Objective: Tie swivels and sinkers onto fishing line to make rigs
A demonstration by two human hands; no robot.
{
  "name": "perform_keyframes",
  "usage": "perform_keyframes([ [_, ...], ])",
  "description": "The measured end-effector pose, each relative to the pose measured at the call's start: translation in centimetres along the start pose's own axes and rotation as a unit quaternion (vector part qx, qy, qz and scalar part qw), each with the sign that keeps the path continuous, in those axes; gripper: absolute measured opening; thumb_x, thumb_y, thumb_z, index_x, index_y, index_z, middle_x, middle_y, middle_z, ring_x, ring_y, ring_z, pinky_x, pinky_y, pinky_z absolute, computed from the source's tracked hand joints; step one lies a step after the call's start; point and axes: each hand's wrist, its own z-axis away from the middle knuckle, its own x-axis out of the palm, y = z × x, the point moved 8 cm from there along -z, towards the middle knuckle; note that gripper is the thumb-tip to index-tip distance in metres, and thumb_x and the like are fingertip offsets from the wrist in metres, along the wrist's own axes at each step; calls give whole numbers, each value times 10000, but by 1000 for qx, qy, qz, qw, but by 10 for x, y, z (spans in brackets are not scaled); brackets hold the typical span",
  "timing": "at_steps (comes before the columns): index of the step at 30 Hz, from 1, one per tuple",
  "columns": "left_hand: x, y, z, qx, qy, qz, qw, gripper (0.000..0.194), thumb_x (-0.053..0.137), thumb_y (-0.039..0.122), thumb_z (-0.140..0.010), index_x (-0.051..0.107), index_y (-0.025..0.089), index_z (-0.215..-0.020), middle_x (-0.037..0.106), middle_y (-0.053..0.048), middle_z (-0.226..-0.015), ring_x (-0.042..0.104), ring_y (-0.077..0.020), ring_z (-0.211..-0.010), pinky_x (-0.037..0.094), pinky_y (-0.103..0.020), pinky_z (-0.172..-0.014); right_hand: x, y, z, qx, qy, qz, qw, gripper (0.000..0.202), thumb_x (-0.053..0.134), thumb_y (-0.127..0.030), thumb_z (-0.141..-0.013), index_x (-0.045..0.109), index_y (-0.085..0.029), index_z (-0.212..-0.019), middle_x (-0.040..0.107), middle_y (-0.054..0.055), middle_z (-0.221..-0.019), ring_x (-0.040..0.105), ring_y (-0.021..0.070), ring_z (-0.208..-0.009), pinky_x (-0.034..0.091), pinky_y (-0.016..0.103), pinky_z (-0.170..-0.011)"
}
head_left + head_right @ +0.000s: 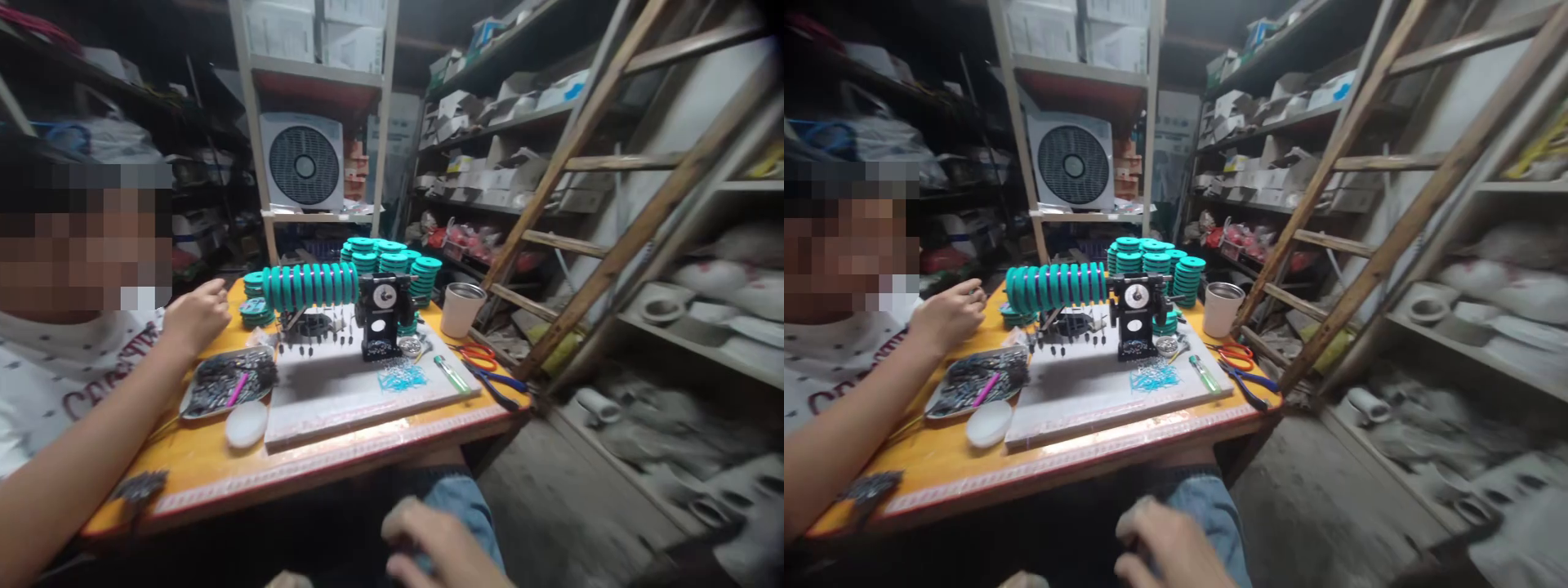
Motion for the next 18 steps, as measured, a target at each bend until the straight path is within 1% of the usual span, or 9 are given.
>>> perform_keyframes([
  [3,3,-6,-6,-5,2,15,1000,361,603,362,-962,599,173,-1270,611,-104,-1299,651,-215,-1051,567,-424,-892,-95,23,-10,60,117,55,990,191,508,-311,-1006,649,-250,-1118,734,37,-1044,690,188,-957,545,294,-852],
  [6,2,-7,-18,-21,18,11,1000,313,577,356,-980,631,156,-1216,656,-86,-1233,656,-242,-1063,560,-440,-882,-175,77,-29,122,205,125,963,260,470,-313,-1027,625,-198,-1201,697,116,-1188,666,240,-1054,521,415,-938],
  [8,-1,-2,-23,-35,30,-3,999,313,493,362,-1019,648,147,-1185,669,-65,-1183,652,-277,-1089,560,-447,-882,-204,119,-48,146,203,161,955,269,564,-348,-1004,619,-175,-1201,674,89,-1188,666,226,-1038,533,458,-935],
  [10,-3,8,-15,-44,41,-20,998,342,431,364,-1039,645,145,-1192,659,-59,-1177,643,-291,-1107,560,-448,-889,-215,155,-68,153,173,184,955,261,601,-362,-989,636,-181,-1174,662,77,-1194,662,214,-1027,552,440,-910],
  [13,6,28,42,-41,53,-48,997,340,453,370,-1031,634,149,-1214,642,-65,-1216,641,-279,-1108,557,-446,-907,-216,189,-86,139,125,200,962,250,611,-354,-985,642,-178,-1160,665,73,-1181,665,210,-1018,560,431,-898],
  [14,14,34,73,-36,53,-57,996,324,453,364,-1031,638,173,-1216,644,-66,-1221,633,-282,-1125,559,-443,-899,-216,195,-89,132,114,203,963,249,608,-356,-987,643,-180,-1160,670,71,-1168,667,207,-1010,559,429,-897],
  [15,23,39,108,-36,53,-66,996,286,650,437,-912,643,371,-1190,665,-69,-1209,619,-274,-1112,595,-403,-795,-217,200,-90,125,105,204,965,246,607,-355,-987,644,-179,-1153,679,67,-1145,672,202,-991,560,424,-889],
  [16,35,44,142,-29,49,-72,996,313,679,450,-889,656,330,-1178,682,-74,-1161,639,-267,-1056,596,-409,-780,-218,204,-91,118,97,203,967,227,607,-346,-984,650,-185,-1138,694,63,-1114,680,196,-965,560,409,-876],
  [18,54,52,197,-9,57,-83,995,208,673,483,-865,692,377,-1043,728,-22,-1011,677,-290,-976,594,-414,-788,-221,210,-91,103,92,199,970,179,606,-295,-957,660,-205,-1103,727,69,-1064,699,203,-924,558,373,-841],
])
